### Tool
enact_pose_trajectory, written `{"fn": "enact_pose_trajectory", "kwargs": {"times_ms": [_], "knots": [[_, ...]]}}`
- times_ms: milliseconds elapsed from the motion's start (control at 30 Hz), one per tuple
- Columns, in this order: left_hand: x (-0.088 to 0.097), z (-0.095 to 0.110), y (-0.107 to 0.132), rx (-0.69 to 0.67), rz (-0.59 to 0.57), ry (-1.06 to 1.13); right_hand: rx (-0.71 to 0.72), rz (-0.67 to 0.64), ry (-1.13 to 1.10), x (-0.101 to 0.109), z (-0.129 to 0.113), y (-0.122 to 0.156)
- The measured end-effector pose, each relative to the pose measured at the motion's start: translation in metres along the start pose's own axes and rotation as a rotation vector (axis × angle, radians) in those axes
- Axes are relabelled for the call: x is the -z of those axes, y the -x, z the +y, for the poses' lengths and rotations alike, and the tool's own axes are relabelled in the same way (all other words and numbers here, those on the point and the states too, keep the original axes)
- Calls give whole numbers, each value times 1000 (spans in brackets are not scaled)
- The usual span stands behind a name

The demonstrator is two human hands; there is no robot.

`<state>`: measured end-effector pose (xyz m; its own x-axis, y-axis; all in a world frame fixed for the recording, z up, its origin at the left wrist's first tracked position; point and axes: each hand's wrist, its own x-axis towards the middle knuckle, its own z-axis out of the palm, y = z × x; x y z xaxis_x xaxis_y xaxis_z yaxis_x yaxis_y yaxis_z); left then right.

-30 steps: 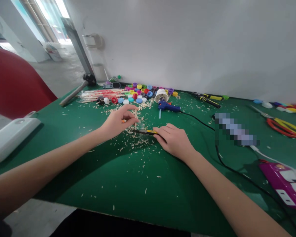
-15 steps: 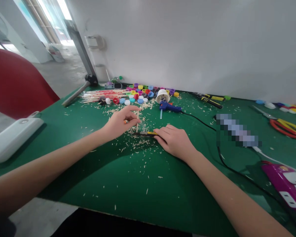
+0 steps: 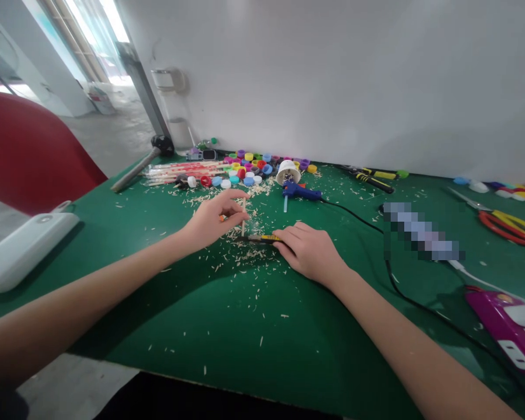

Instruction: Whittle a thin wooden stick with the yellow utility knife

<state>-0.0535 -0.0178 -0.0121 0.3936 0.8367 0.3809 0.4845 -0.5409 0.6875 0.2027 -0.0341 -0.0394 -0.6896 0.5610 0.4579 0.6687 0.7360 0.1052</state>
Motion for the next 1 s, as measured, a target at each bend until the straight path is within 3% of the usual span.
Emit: {"fn": "enact_pose_trajectory", "kwargs": {"times_ms": [400, 600, 833, 1000], "knots": [[0, -3, -1, -24, 1, -5, 32, 32, 36, 0, -1, 0], [-1, -3, 0, -15, -1, 12, 2, -32, -14, 0, 1, -2], [-1, -4, -1, -9, -3, 13, -1, 45, 35, -2, 1, 2], [-2, -5, -1, -39, -7, 14, 4, -4, 15, -3, 3, 1]]}}
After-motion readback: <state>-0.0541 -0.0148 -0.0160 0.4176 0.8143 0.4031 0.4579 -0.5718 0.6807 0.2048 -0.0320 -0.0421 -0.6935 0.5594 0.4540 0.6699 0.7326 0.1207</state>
